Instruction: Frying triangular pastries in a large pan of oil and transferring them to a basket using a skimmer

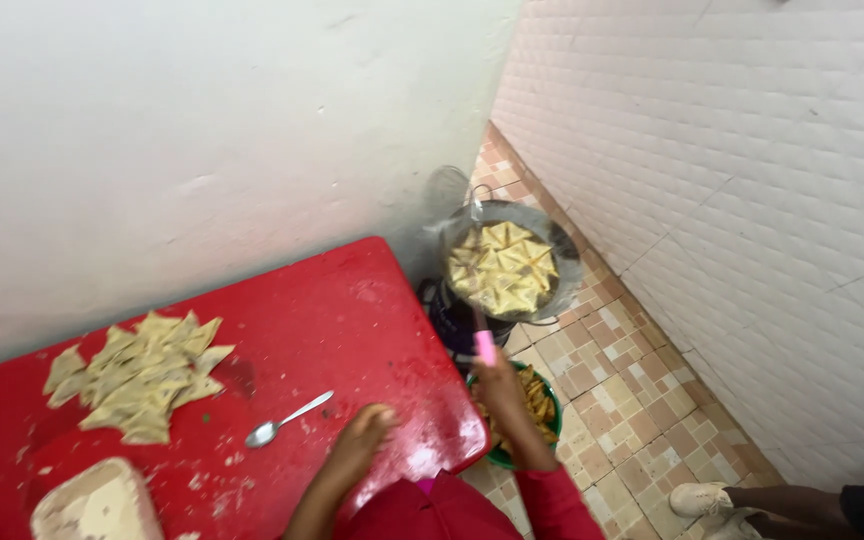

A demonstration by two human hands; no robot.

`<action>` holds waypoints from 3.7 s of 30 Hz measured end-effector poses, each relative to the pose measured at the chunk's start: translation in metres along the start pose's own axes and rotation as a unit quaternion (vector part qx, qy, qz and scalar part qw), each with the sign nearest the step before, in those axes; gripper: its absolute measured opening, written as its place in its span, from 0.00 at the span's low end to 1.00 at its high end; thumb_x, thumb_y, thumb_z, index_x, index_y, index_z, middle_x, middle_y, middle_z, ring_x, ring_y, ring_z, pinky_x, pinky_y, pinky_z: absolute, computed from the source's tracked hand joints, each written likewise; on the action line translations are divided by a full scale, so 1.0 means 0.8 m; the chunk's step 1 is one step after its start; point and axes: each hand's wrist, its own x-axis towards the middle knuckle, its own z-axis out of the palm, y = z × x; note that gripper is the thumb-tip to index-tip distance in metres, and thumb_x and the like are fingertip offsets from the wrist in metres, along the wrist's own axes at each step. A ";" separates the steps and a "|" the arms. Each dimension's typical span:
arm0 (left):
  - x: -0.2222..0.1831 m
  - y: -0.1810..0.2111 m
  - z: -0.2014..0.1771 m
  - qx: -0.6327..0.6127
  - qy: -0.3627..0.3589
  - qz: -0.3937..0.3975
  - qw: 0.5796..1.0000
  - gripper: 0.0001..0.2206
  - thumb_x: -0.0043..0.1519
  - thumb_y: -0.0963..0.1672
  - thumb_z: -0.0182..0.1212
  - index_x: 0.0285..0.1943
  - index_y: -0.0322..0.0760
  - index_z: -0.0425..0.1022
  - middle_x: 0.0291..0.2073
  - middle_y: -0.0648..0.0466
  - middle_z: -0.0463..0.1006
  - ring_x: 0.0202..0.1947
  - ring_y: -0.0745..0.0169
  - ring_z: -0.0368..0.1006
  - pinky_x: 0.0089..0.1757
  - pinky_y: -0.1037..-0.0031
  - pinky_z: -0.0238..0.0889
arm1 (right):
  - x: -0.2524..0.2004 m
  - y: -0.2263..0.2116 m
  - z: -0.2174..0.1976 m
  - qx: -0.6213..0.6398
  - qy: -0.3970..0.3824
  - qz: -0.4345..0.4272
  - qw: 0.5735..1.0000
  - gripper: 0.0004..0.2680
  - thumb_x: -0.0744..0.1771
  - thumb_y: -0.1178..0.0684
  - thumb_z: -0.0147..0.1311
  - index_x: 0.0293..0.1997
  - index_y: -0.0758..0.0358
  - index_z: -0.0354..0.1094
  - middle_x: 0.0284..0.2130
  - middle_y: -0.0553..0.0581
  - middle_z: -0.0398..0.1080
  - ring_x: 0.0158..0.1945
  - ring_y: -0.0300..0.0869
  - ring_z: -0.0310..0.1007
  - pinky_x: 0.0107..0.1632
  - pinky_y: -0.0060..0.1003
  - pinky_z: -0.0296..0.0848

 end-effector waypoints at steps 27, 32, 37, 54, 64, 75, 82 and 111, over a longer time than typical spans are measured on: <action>0.105 -0.312 0.037 0.405 0.180 -0.322 0.837 0.55 0.65 0.60 0.75 0.93 0.54 0.35 0.93 0.47 0.32 0.89 0.32 0.42 0.75 0.45 0.59 | 0.417 0.106 -0.161 -0.345 0.026 -0.169 0.923 0.21 0.76 0.50 0.41 0.81 0.70 0.52 0.52 0.76 0.78 0.48 0.67 0.82 0.42 0.60 0.77; 0.118 -0.311 0.033 0.396 0.184 -0.344 0.831 0.56 0.63 0.60 0.75 0.92 0.59 0.34 0.94 0.52 0.27 0.90 0.34 0.40 0.77 0.46 0.53 | 0.428 0.097 -0.147 -0.365 0.039 -0.160 0.916 0.17 0.78 0.47 0.45 0.72 0.70 0.60 0.46 0.68 0.78 0.38 0.59 0.79 0.35 0.53 0.71; 0.099 -0.312 0.034 0.384 0.149 -0.342 0.845 0.53 0.69 0.60 0.71 0.93 0.56 0.30 0.94 0.49 0.23 0.90 0.35 0.36 0.77 0.48 0.54 | 0.429 0.104 -0.136 -0.321 0.026 -0.180 0.930 0.17 0.77 0.47 0.44 0.74 0.68 0.60 0.49 0.72 0.78 0.43 0.64 0.78 0.39 0.56 0.70; 0.112 -0.315 0.016 0.393 0.091 -0.357 0.842 0.57 0.66 0.63 0.74 0.93 0.55 0.29 0.93 0.48 0.22 0.90 0.34 0.38 0.78 0.47 0.52 | 0.383 0.140 -0.206 -0.308 0.121 -0.109 0.937 0.17 0.75 0.43 0.46 0.70 0.62 0.67 0.56 0.70 0.80 0.54 0.67 0.81 0.52 0.62 0.75; 0.137 -0.298 0.022 0.387 0.096 -0.407 0.822 0.61 0.64 0.62 0.82 0.93 0.53 0.31 0.94 0.47 0.25 0.89 0.35 0.42 0.73 0.41 0.61 | 0.305 0.118 -0.263 -0.355 0.139 -0.101 0.919 0.14 0.76 0.46 0.44 0.69 0.62 0.64 0.39 0.65 0.80 0.37 0.56 0.77 0.38 0.53 0.71; 0.141 -0.253 0.033 0.403 0.093 -0.419 0.808 0.57 0.62 0.68 0.75 0.91 0.41 0.48 0.91 0.29 0.32 0.85 0.29 0.54 0.69 0.51 0.71 | 0.276 0.128 -0.265 -0.362 0.105 -0.088 0.922 0.17 0.76 0.44 0.42 0.71 0.59 0.65 0.41 0.65 0.80 0.38 0.57 0.78 0.40 0.51 0.69; 0.140 -0.238 0.031 0.440 0.043 -0.415 0.795 0.46 0.62 0.72 0.68 0.87 0.63 0.61 0.91 0.27 0.38 0.84 0.34 0.59 0.71 0.55 0.67 | 0.288 0.154 -0.254 -0.342 0.088 -0.069 0.933 0.16 0.77 0.46 0.44 0.73 0.63 0.64 0.35 0.55 0.76 0.29 0.42 0.69 0.29 0.37 0.69; 0.132 -0.209 0.027 0.441 -0.024 -0.403 0.801 0.43 0.62 0.72 0.66 0.86 0.77 0.61 0.93 0.42 0.42 0.92 0.25 0.30 0.72 0.49 0.63 | 0.251 0.148 -0.207 -0.311 -0.013 -0.117 0.943 0.22 0.74 0.39 0.46 0.81 0.46 0.62 0.69 0.60 0.76 0.62 0.55 0.83 0.59 0.50 0.77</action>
